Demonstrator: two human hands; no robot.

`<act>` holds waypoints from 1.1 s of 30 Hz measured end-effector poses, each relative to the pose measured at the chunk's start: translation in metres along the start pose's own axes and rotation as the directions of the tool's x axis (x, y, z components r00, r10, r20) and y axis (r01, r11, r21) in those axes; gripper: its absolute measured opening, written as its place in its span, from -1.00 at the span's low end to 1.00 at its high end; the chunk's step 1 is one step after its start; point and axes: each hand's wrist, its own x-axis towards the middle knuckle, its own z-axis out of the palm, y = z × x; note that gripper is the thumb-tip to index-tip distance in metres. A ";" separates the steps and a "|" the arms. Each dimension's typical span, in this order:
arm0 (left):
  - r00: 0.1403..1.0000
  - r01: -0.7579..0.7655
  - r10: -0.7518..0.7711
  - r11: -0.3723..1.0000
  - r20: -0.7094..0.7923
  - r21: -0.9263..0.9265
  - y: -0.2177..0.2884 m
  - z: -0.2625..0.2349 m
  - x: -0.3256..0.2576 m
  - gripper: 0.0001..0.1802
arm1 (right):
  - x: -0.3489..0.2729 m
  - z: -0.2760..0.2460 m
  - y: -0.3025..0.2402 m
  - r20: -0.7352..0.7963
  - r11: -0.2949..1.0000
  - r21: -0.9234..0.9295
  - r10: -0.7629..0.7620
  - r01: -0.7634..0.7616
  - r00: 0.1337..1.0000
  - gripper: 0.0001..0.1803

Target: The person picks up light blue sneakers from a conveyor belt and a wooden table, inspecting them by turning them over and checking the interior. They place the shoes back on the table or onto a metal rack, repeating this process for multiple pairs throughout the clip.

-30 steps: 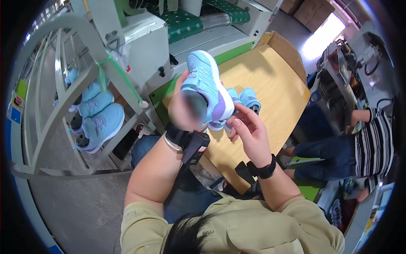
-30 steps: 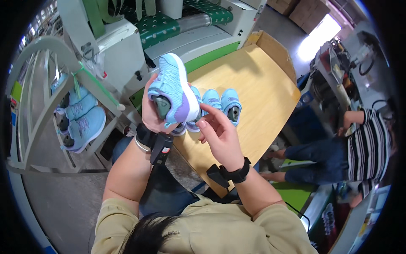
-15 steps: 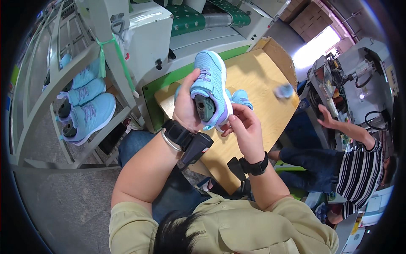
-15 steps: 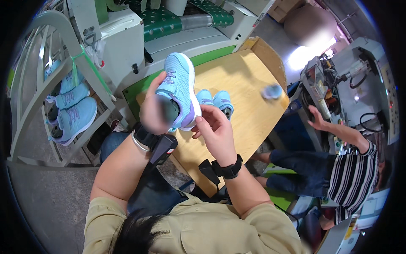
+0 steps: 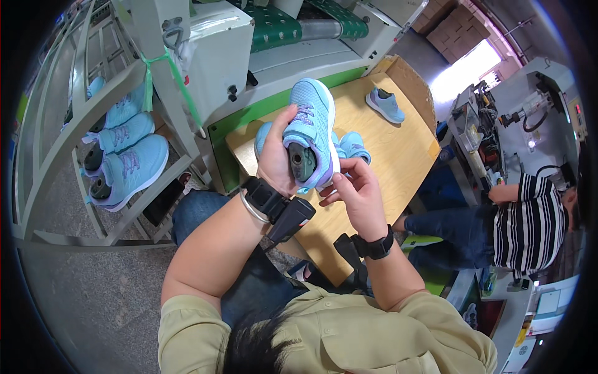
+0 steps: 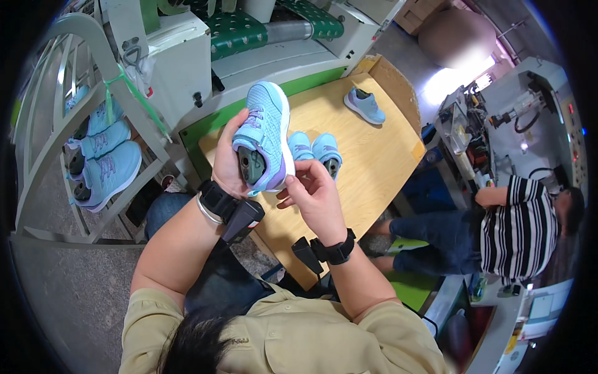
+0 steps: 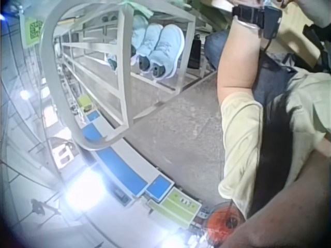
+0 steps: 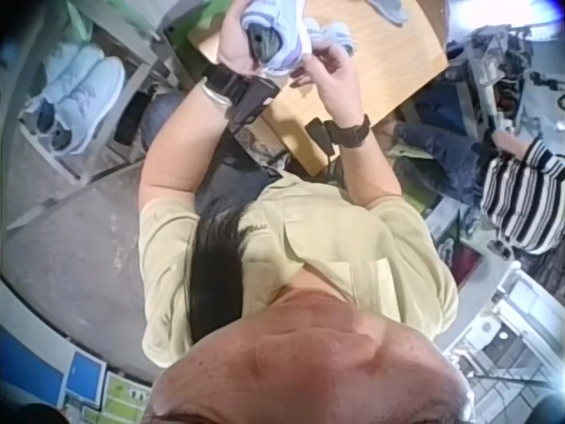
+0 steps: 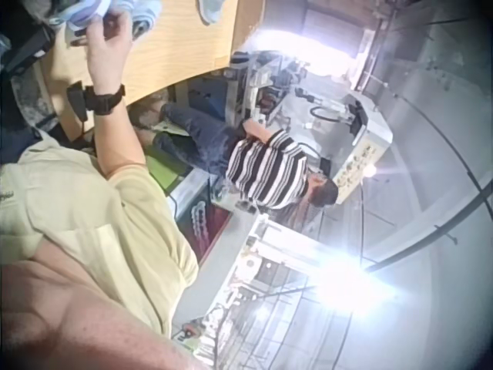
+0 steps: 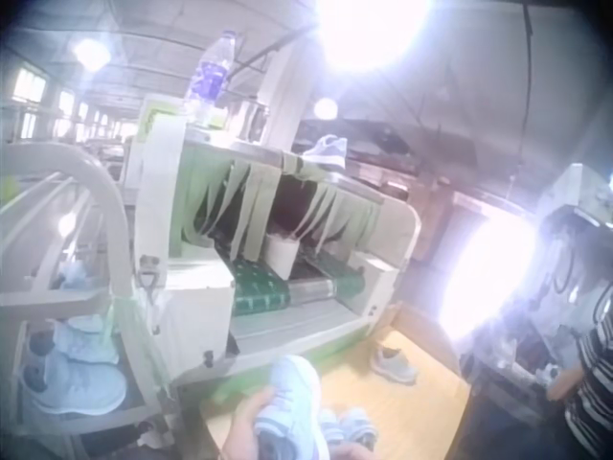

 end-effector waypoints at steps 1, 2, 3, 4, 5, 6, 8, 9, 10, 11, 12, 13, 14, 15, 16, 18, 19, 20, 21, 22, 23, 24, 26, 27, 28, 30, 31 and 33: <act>0.999 -0.006 0.006 1.000 -0.037 -0.006 -0.002 0.004 -0.001 -0.41 | 0.000 0.000 0.002 0.001 1.000 0.016 0.009 -0.009 1.000 -0.79; 0.997 -0.014 0.013 1.000 -0.076 -0.011 -0.004 0.006 -0.001 -0.41 | 0.000 0.001 0.003 -0.003 1.000 0.013 0.021 -0.021 1.000 -0.79; 0.997 -0.018 0.016 1.000 -0.076 -0.018 -0.007 0.004 0.000 -0.41 | 0.000 0.002 0.005 -0.008 0.999 0.010 0.032 -0.032 0.999 -0.79; 0.997 -0.021 0.019 0.999 -0.074 -0.026 -0.010 0.001 0.001 -0.41 | -0.001 0.002 0.007 -0.015 0.999 0.008 0.043 -0.043 0.999 -0.79; 0.997 -0.020 0.018 0.999 -0.074 -0.026 -0.011 0.001 0.001 -0.42 | 0.000 0.001 0.008 -0.003 0.998 0.010 0.057 -0.057 0.998 -0.80; 0.997 -0.029 0.028 1.000 -0.075 -0.001 -0.011 0.002 0.000 -0.42 | 0.001 -0.001 0.008 0.006 0.998 0.011 0.069 -0.069 0.998 -0.80; 0.997 -0.040 0.044 0.998 -0.067 0.051 -0.011 0.005 -0.002 -0.42 | 0.003 -0.007 0.010 0.031 0.997 -0.019 0.077 -0.076 0.997 -0.80; 1.000 -0.016 0.017 0.998 -0.010 0.058 -0.010 0.000 -0.001 -0.44 | 0.004 -0.011 0.012 0.046 0.996 -0.051 0.073 -0.071 0.996 -0.80; 0.998 -0.036 0.041 0.995 -0.049 0.095 -0.012 0.002 0.000 -0.45 | 0.004 -0.016 0.015 0.060 0.994 -0.083 0.070 -0.065 0.996 -0.80; 0.994 -0.057 0.069 0.989 -0.086 0.135 -0.014 0.005 0.001 -0.45 | 0.006 -0.023 0.014 0.051 0.976 -0.213 0.063 -0.051 0.997 -0.57; 0.988 -0.077 0.099 0.981 -0.120 0.176 -0.016 0.010 0.002 -0.46 | 0.004 -0.028 0.012 0.010 0.950 -0.297 -0.100 0.099 0.995 -0.48; 0.986 -0.077 0.101 0.982 -0.134 0.171 -0.018 0.015 0.000 -0.47 | 0.000 -0.031 0.008 -0.018 0.892 -0.386 -0.263 0.235 0.965 -0.39; 0.994 -0.039 0.059 0.977 -0.091 0.208 -0.022 0.013 0.002 -0.45 | -0.005 -0.032 0.001 -0.029 0.806 -0.476 -0.414 0.352 0.910 -0.29; 0.999 -0.004 0.016 0.969 -0.049 0.246 -0.028 0.007 0.006 -0.43 | -0.009 -0.037 -0.005 -0.012 0.833 -0.418 -0.405 0.363 0.914 -0.10; 1.000 0.029 -0.028 0.958 -0.009 0.285 -0.035 0.001 0.009 -0.40 | -0.013 -0.035 -0.009 -0.020 0.819 -0.430 -0.429 0.379 0.903 -0.09; 0.993 0.055 -0.093 0.903 0.069 0.427 -0.068 0.004 0.009 -0.28 | -0.015 -0.028 -0.010 -0.037 0.793 -0.451 -0.476 0.410 0.879 -0.05; 0.985 0.025 -0.094 0.906 0.144 0.422 -0.077 0.008 0.006 -0.29 | -0.015 -0.040 -0.009 -0.200 0.883 -0.407 -0.337 0.235 0.920 -0.06; 0.969 -0.004 -0.098 0.911 0.225 0.411 -0.080 0.018 0.005 -0.31 | -0.010 -0.064 -0.001 -0.244 0.927 -0.272 -0.325 0.258 0.914 -0.12; 0.972 -0.042 -0.097 0.823 0.214 0.566 -0.082 0.013 0.009 -0.31 | -0.012 -0.076 0.000 -0.328 0.963 -0.178 -0.250 0.200 0.911 -0.14; 0.975 -0.078 -0.093 0.707 0.201 0.703 -0.081 0.003 0.015 -0.31 | -0.013 -0.085 0.001 -0.402 0.986 -0.077 -0.166 0.147 0.901 -0.16; 0.977 -0.106 -0.092 0.572 0.193 0.813 -0.081 -0.002 0.020 -0.31 | -0.014 -0.096 0.007 -0.457 0.979 -0.158 -0.190 0.131 0.869 -0.16; 0.965 -0.235 -0.018 0.371 0.260 0.898 -0.078 -0.002 0.024 -0.31 | -0.013 -0.110 0.022 -0.511 0.966 -0.236 -0.218 0.108 0.831 -0.17; 0.898 -0.425 0.080 -0.096 0.433 0.900 -0.069 -0.002 0.034 -0.30 | -0.008 -0.140 0.065 -0.484 0.917 -0.398 -0.224 0.016 0.846 -0.18; 0.904 -0.410 0.073 -0.137 0.422 0.902 -0.069 -0.006 0.039 -0.32 | -0.007 -0.156 0.094 -0.410 0.874 -0.484 -0.187 -0.039 0.893 -0.18; 0.925 -0.357 0.061 -0.205 0.376 0.911 -0.071 -0.008 0.040 -0.33 | -0.004 -0.168 0.114 -0.337 0.820 -0.566 -0.137 -0.084 0.932 -0.19; 0.959 -0.237 0.065 -0.341 0.275 0.910 -0.074 -0.015 0.037 -0.36 | 0.013 -0.186 0.110 -0.274 0.812 -0.576 -0.077 -0.100 0.959 -0.31; 0.960 -0.223 0.079 -0.356 0.267 0.908 -0.075 -0.023 0.039 -0.37 | 0.032 -0.206 0.091 -0.229 0.813 -0.556 0.049 -0.172 0.972 -0.33; 0.972 -0.202 0.024 -0.435 0.235 0.878 -0.074 -0.024 0.038 -0.38 | 0.066 -0.208 0.043 -0.250 0.826 -0.492 0.167 -0.274 0.954 -0.38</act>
